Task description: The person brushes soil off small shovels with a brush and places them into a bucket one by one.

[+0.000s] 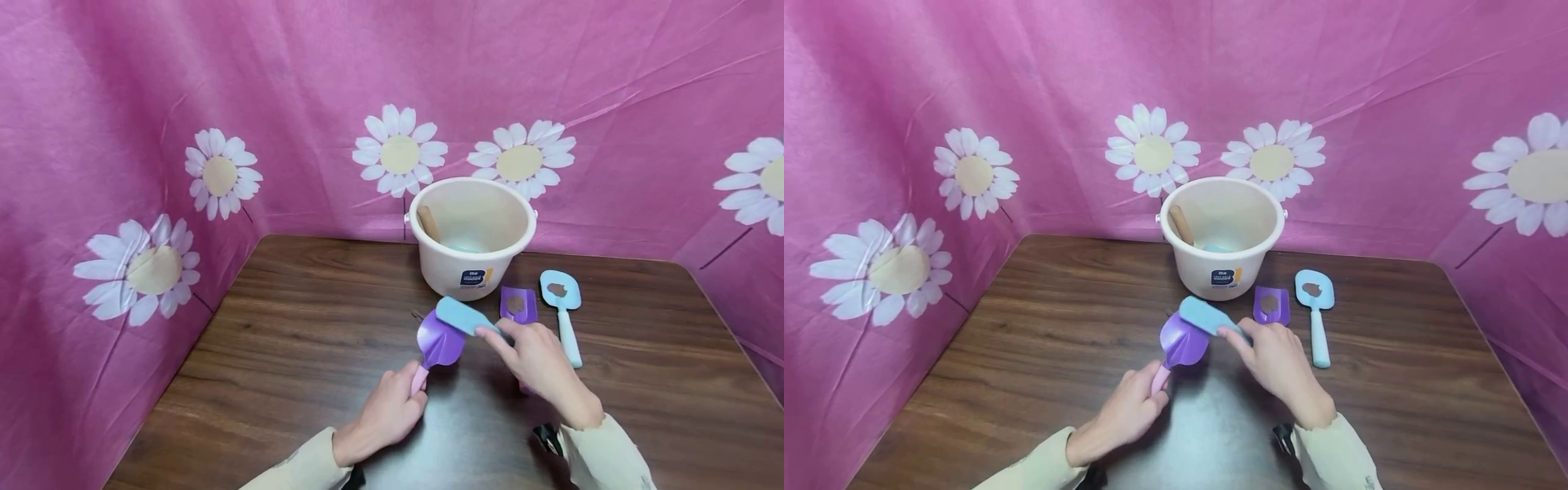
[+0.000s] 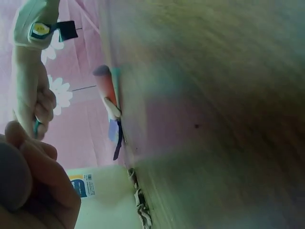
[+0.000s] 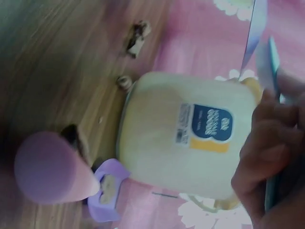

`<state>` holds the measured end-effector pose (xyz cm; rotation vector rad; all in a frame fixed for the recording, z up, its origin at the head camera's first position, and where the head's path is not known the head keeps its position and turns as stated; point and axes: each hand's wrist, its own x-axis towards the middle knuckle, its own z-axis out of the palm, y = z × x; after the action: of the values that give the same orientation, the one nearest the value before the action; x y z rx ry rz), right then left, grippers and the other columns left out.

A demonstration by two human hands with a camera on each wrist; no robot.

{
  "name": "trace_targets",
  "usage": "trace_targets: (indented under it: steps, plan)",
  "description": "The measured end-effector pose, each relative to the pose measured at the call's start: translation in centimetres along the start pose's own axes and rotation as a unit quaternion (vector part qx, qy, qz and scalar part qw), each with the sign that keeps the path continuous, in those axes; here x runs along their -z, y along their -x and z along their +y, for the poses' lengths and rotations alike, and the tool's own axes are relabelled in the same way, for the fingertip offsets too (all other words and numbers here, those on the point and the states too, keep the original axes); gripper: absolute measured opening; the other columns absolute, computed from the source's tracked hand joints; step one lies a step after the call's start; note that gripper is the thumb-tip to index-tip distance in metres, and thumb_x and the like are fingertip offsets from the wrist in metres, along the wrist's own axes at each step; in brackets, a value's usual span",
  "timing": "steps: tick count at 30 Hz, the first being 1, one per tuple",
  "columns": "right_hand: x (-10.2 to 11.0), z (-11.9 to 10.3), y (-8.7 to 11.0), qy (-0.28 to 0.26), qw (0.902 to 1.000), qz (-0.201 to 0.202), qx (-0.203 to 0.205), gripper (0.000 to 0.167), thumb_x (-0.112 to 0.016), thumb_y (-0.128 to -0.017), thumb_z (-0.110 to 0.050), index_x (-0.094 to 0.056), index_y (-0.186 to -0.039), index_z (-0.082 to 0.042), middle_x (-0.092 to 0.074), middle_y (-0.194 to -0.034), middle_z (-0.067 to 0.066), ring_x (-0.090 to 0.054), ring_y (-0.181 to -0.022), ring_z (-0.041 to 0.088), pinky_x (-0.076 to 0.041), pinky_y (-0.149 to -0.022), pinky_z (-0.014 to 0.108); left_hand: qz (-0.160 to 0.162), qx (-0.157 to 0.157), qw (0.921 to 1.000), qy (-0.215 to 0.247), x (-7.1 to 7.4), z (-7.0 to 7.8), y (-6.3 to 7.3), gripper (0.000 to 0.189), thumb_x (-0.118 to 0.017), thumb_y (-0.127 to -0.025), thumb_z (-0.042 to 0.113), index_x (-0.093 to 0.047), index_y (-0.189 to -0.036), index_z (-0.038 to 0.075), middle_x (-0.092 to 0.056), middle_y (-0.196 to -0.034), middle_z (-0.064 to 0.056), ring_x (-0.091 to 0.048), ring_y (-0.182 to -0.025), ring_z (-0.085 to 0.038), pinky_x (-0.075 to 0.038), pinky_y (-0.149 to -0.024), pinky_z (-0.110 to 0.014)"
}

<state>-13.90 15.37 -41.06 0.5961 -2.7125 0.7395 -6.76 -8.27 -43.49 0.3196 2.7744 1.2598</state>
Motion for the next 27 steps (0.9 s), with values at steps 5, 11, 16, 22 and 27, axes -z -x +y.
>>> trace_targets:
  steps: [5,11,16,22,27]
  plan:
    - [0.1,-0.8,0.6,-0.009,0.9949,0.003,0.100,0.039,-0.070,-0.085,-0.033,-0.039,-0.063,-0.027,-0.017,-0.059,-0.019,-0.019,-0.049,-0.005,-0.020,-0.043,0.014,-0.011,0.034,0.9955,0.087,0.3,0.3,-0.5,0.009,-0.054,-0.078,0.005,-0.051,-0.079,0.013,-0.045,-0.058,0.006,-0.045,-0.040,-0.001,-0.046,-0.035,-0.024]
    - [0.2,-0.4,0.9,-0.017,0.9909,0.019,0.132,0.038,-0.073,-0.082,-0.028,-0.040,-0.064,-0.028,-0.018,-0.061,-0.021,-0.021,-0.051,-0.006,-0.020,-0.045,0.011,-0.030,0.067,0.9853,0.154,0.5,0.8,-0.5,0.009,-0.051,-0.077,0.001,-0.049,-0.078,0.011,-0.044,-0.054,0.003,-0.043,-0.028,-0.007,-0.043,-0.026,-0.032]
    - [0.5,0.9,0.6,-0.007,0.9962,0.036,0.078,0.040,-0.073,-0.084,-0.028,-0.039,-0.062,-0.025,-0.018,-0.057,-0.019,-0.022,-0.048,-0.004,-0.021,-0.042,0.013,-0.052,0.072,0.9820,0.167,0.5,1.2,-0.2,0.011,-0.051,-0.075,0.000,-0.049,-0.076,0.010,-0.043,-0.053,0.004,-0.041,-0.027,-0.007,-0.040,-0.024,-0.031]
    - [0.6,2.1,0.2,0.040,0.9981,0.048,0.005,0.044,-0.067,-0.089,-0.033,-0.037,-0.060,-0.020,-0.018,-0.054,-0.014,-0.020,-0.047,0.002,-0.017,-0.042,0.018,-0.068,0.076,0.9789,0.177,0.2,1.4,-0.1,0.012,-0.051,-0.073,-0.001,-0.048,-0.075,0.010,-0.043,-0.049,0.003,-0.040,-0.026,-0.007,-0.039,-0.023,-0.031]
    - [0.7,1.7,0.7,0.044,0.9985,0.033,-0.006,0.044,-0.065,-0.090,-0.036,-0.037,-0.060,-0.020,-0.019,-0.053,-0.014,-0.022,-0.047,0.003,-0.020,-0.042,0.019,-0.071,0.073,0.9800,0.171,-0.1,1.4,-0.4,0.011,-0.051,-0.075,-0.001,-0.050,-0.076,0.010,-0.043,-0.050,0.003,-0.040,-0.027,-0.007,-0.039,-0.023,-0.030]
